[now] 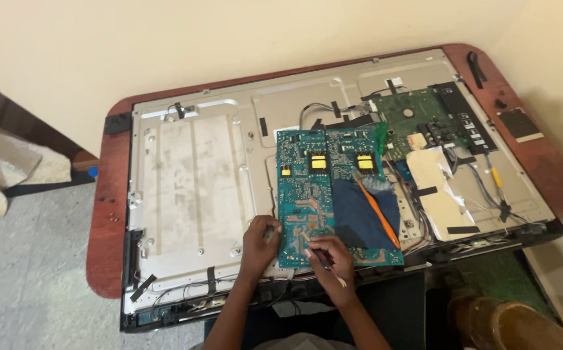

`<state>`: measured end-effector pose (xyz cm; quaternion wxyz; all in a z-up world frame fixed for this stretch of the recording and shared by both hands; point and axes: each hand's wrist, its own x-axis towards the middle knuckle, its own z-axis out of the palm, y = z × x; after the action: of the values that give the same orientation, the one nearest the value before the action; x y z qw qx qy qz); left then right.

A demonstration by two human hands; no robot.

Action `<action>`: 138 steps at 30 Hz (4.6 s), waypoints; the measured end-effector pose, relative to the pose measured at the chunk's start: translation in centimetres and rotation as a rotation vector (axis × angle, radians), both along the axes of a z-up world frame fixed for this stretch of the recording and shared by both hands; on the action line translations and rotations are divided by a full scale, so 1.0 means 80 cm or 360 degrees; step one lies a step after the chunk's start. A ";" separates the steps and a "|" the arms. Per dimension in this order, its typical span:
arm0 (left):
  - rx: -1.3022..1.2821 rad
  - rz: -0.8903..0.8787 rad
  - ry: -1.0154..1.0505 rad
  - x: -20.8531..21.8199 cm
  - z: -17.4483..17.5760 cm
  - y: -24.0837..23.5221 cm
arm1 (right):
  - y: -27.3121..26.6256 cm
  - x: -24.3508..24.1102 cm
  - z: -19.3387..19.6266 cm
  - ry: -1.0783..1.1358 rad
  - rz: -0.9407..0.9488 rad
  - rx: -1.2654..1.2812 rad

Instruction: The person cleans a green circuit board placed on a disassembled appliance using a toothbrush and a cloth. They scrub the board's surface and wipe it with the cloth repeatedly.

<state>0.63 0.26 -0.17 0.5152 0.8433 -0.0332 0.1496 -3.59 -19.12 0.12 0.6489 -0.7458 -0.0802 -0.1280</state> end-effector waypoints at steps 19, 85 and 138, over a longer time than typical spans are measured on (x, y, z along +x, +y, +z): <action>-0.0088 -0.0083 -0.0060 -0.003 -0.001 0.004 | -0.002 -0.009 -0.006 -0.0051 0.0040 0.0013; 0.0046 -0.0058 0.0015 -0.001 0.012 0.000 | 0.012 -0.008 0.004 0.0016 -0.0232 -0.0189; -0.0161 0.0018 0.0167 -0.001 -0.002 0.006 | 0.053 -0.041 0.006 -0.0410 -0.0286 -0.0395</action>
<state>0.53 0.71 -0.31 0.5574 0.8230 0.0063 0.1096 -6.90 -14.87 0.64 0.5224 -0.8016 -0.1108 -0.2688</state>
